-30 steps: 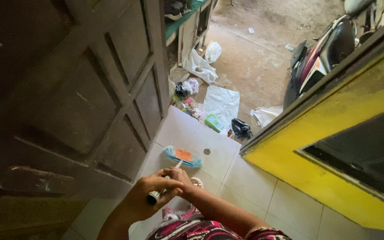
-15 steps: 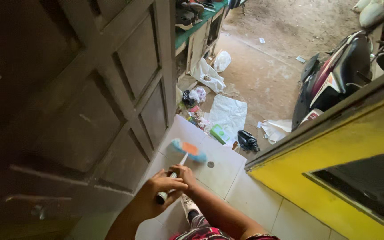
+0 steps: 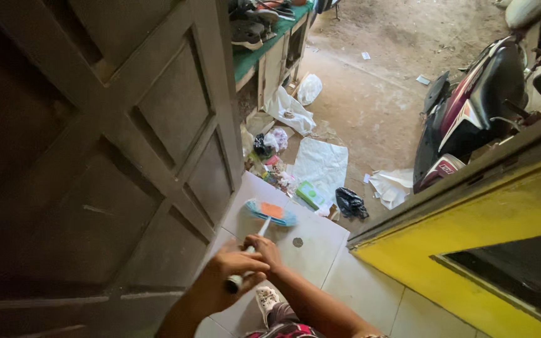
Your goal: The person sweeps the tiled floor using a broom, pushing debris from an indoor area through a doorway into an outdoor space.
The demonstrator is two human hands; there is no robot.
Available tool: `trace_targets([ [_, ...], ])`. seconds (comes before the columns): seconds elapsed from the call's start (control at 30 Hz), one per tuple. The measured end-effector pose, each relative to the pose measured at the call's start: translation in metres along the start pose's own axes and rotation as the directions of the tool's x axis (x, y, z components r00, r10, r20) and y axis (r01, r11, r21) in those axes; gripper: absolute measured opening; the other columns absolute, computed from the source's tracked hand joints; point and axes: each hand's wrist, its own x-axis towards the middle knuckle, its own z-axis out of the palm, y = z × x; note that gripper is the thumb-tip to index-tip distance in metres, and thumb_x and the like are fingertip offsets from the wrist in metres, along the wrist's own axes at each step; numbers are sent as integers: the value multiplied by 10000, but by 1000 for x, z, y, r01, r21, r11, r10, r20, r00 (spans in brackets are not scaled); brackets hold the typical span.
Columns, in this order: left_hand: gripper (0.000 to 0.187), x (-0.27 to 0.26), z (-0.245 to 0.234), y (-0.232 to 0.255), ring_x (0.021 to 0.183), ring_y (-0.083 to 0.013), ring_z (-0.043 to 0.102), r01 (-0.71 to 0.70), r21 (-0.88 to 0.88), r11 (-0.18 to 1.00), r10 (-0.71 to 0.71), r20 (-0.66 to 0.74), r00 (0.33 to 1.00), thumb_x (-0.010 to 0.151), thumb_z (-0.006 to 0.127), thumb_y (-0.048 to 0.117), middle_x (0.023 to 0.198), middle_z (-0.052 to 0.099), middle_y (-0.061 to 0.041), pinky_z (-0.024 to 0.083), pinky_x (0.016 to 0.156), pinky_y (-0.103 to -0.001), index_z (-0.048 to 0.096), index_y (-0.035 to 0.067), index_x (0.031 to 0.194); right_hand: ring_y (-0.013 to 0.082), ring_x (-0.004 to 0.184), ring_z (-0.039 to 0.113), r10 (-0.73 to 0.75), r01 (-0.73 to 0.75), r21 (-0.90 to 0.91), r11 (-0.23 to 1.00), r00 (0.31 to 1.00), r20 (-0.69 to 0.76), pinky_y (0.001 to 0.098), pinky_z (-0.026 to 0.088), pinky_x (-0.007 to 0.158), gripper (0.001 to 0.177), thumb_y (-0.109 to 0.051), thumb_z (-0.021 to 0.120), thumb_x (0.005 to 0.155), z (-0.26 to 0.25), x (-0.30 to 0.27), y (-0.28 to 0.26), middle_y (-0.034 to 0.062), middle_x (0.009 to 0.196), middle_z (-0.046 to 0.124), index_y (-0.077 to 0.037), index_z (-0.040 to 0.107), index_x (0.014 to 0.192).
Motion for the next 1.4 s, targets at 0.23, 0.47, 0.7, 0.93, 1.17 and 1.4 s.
trace_targets([
  [0.23,247,0,76,-43,1301,-317,586,59,97,994,-65,66,996,869,801,251,1176,772,-42,237,1093,-691,777,137,1087,305,950,702,646,-495,865,80,687,334,447,539,750,202,-216,732,831,6,23,67,58,1057,717,-119,727,1008],
  [0.47,260,-23,35,4,1296,-257,646,-29,132,991,34,-38,999,877,791,279,1155,795,-22,277,1145,-641,786,151,1103,341,940,724,31,-34,-33,999,995,-98,440,569,760,297,-107,831,640,-54,-12,-37,83,972,722,-119,672,891],
  [0.7,347,-78,11,86,1008,-185,808,101,18,995,-100,-39,994,819,821,271,994,846,-43,312,1193,-559,785,146,1140,382,855,693,-16,9,-108,994,998,-60,469,545,712,281,-226,845,702,-60,-99,-136,123,904,689,-105,677,892],
  [0.93,191,-132,79,82,1087,-216,783,-179,-130,975,169,-83,982,870,796,148,1060,821,-84,440,1146,-487,796,89,1052,329,872,695,32,-29,-66,997,999,42,429,550,722,245,-190,771,725,-34,-179,-112,112,933,693,-93,692,935],
  [1.17,237,-125,120,64,996,-212,762,-15,-370,929,-19,-89,996,855,784,160,1078,789,-84,591,916,-409,769,102,1084,234,862,690,106,-112,238,965,994,41,366,561,736,189,-162,670,822,4,-164,-26,83,963,710,-60,713,975],
  [1.4,230,-135,139,79,920,-236,777,-13,-73,997,0,-171,985,861,789,200,1047,814,-89,475,1060,-447,793,114,1075,168,824,703,408,-363,843,396,892,193,309,578,719,247,-171,548,926,23,-164,35,62,959,737,-20,736,980],
])
